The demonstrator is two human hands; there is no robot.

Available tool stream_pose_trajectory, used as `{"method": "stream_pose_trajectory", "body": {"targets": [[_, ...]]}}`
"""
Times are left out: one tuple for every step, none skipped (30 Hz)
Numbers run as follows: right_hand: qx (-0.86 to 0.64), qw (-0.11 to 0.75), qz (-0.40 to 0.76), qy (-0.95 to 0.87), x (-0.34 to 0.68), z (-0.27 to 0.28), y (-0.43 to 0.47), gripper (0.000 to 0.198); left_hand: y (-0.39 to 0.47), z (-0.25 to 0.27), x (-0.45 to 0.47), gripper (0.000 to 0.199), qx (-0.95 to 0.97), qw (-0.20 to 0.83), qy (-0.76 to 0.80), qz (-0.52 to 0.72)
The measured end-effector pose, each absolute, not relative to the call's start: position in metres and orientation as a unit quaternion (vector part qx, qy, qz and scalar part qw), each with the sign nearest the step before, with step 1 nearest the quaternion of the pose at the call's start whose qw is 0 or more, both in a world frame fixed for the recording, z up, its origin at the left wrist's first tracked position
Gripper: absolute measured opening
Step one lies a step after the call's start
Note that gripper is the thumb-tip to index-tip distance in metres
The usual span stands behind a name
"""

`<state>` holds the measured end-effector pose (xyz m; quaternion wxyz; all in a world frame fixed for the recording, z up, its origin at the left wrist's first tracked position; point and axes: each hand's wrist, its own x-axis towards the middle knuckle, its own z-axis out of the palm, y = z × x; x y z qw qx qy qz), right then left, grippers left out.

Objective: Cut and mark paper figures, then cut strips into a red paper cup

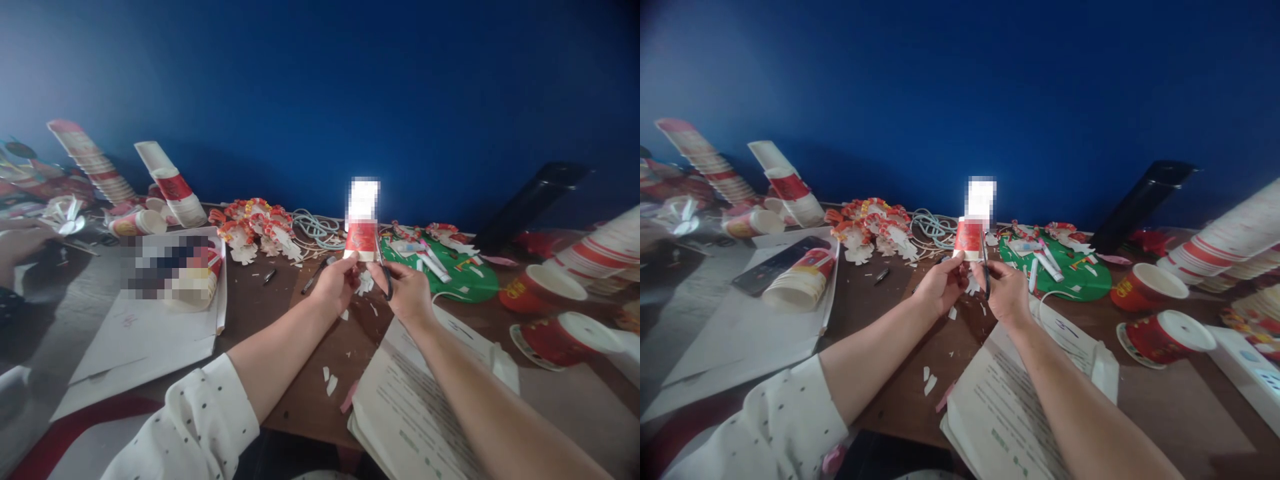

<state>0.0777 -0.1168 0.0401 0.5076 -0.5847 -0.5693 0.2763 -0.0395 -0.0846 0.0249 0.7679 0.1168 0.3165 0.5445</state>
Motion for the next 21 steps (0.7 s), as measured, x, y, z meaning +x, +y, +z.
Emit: {"method": "stream_pose_trajectory", "body": {"targets": [[-0.584,0.506,0.277,-0.571,0.078,0.041,-0.117,0.045,-0.085,0.025,-0.04,0.012,0.116,0.771,0.314,0.542],[-0.584,0.504,0.276,-0.573,0.078,0.041,-0.117,0.045,-0.085,0.025,-0.04,0.012,0.116,0.774,0.31,0.54],[-0.585,0.502,0.275,-0.574,0.078,0.042,-0.117,0.045,-0.085,0.025,-0.04,0.012,0.116,0.776,0.306,0.539],[-0.586,0.502,0.273,-0.574,0.078,0.042,-0.117,0.045,-0.085,0.026,-0.04,0.011,0.116,0.779,0.302,0.538],[-0.588,0.502,0.276,-0.571,0.079,0.042,-0.117,0.045,-0.085,0.026,-0.041,0.011,0.116,0.781,0.3,0.536],[-0.59,0.504,0.284,-0.563,0.079,0.042,-0.116,0.045,-0.085,0.026,-0.041,0.011,0.117,0.783,0.298,0.533],[-0.591,0.506,0.3,-0.552,0.079,0.042,-0.116,0.045,-0.085,0.026,-0.041,0.011,0.119,0.784,0.297,0.531],[-0.591,0.508,0.32,-0.539,0.079,0.041,-0.115,0.045,-0.085,0.025,-0.041,0.011,0.122,0.785,0.298,0.529],[-0.591,0.507,0.341,-0.527,0.079,0.04,-0.114,0.045,-0.084,0.025,-0.042,0.011,0.124,0.784,0.3,0.529],[-0.588,0.505,0.362,-0.518,0.079,0.038,-0.113,0.047,-0.083,0.024,-0.042,0.01,0.126,0.781,0.303,0.531],[-0.582,0.501,0.379,-0.516,0.079,0.036,-0.113,0.048,-0.082,0.023,-0.042,0.011,0.128,0.777,0.307,0.534],[-0.574,0.497,0.391,-0.52,0.078,0.034,-0.112,0.049,-0.081,0.022,-0.043,0.011,0.131,0.772,0.311,0.538],[-0.564,0.492,0.4,-0.529,0.077,0.031,-0.112,0.048,-0.08,0.021,-0.043,0.012,0.135,0.768,0.314,0.541],[-0.554,0.489,0.405,-0.539,0.076,0.028,-0.111,0.046,-0.079,0.021,-0.044,0.013,0.138,0.765,0.314,0.545],[-0.544,0.487,0.407,-0.55,0.074,0.024,-0.112,0.043,-0.078,0.021,-0.044,0.015,0.139,0.763,0.312,0.549],[-0.537,0.484,0.405,-0.56,0.072,0.021,-0.112,0.04,-0.077,0.022,-0.045,0.016,0.133,0.759,0.309,0.557],[-0.532,0.481,0.401,-0.57,0.071,0.017,-0.113,0.038,-0.076,0.023,-0.045,0.016,0.122,0.756,0.306,0.566],[-0.53,0.476,0.393,-0.581,0.069,0.014,-0.114,0.036,-0.076,0.025,-0.046,0.015,0.107,0.752,0.306,0.575],[-0.531,0.47,0.382,-0.593,0.067,0.012,-0.116,0.035,-0.076,0.027,-0.046,0.015,0.091,0.749,0.307,0.58],[-0.534,0.462,0.367,-0.605,0.066,0.009,-0.117,0.034,-0.076,0.028,-0.047,0.015,0.079,0.748,0.31,0.581],[-0.539,0.454,0.351,-0.617,0.065,0.008,-0.118,0.033,-0.076,0.029,-0.047,0.016,0.071,0.751,0.312,0.577]]}}
